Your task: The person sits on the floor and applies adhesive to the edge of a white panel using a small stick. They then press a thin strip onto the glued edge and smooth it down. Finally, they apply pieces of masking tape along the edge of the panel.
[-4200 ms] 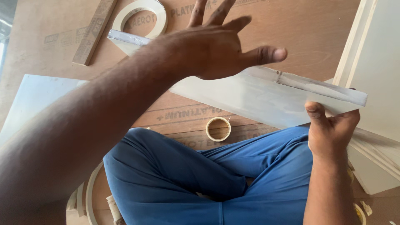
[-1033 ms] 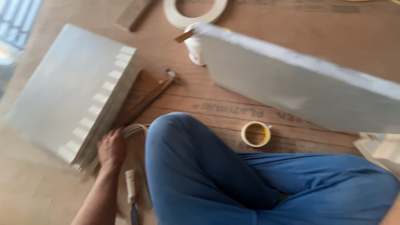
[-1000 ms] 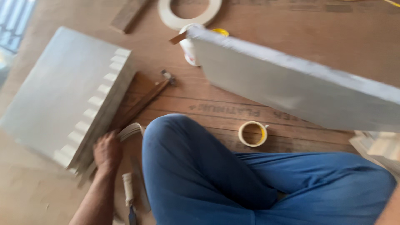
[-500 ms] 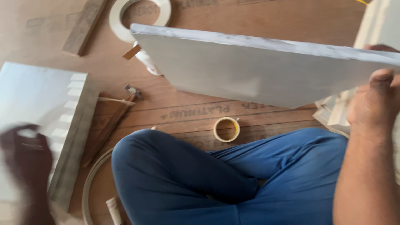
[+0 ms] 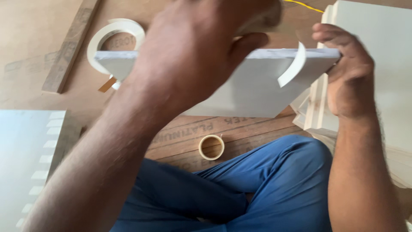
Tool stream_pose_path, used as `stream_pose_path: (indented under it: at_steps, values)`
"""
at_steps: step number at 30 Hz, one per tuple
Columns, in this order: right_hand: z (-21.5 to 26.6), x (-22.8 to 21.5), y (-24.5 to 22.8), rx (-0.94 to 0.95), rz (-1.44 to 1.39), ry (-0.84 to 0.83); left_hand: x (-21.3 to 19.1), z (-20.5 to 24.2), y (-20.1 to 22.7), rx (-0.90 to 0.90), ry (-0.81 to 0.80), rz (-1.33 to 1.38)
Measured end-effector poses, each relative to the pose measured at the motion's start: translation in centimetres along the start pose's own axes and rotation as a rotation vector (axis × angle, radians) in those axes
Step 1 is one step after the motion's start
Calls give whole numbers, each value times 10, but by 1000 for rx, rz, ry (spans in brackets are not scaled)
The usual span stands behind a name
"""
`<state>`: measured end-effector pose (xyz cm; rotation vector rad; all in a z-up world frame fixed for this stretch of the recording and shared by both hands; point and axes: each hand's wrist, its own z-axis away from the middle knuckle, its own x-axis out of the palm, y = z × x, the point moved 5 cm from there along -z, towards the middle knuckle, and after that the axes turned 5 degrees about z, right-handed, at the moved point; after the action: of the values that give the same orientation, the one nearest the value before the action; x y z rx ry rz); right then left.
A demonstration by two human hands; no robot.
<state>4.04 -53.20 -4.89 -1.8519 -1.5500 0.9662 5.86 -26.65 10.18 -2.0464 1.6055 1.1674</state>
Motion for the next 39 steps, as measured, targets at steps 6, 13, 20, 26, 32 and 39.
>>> stream_pose_path:
  at_steps: [6,13,20,26,32,39]
  values:
    - [-2,-6,-3,74,23,-3,24,-15,-14,44,30,153]
    - [2,-23,-3,71,-260,49,-2,14,-50,-314,-180,266]
    - [-2,-43,0,198,-76,-33,-55,84,-102,-718,-259,82]
    - [-5,-38,-7,157,142,-54,-75,119,-120,-474,-167,50]
    - [-16,-31,-11,213,301,-85,-73,140,-152,-556,-174,-70]
    - [-23,-35,11,277,492,-114,-68,147,-183,-547,-187,-60]
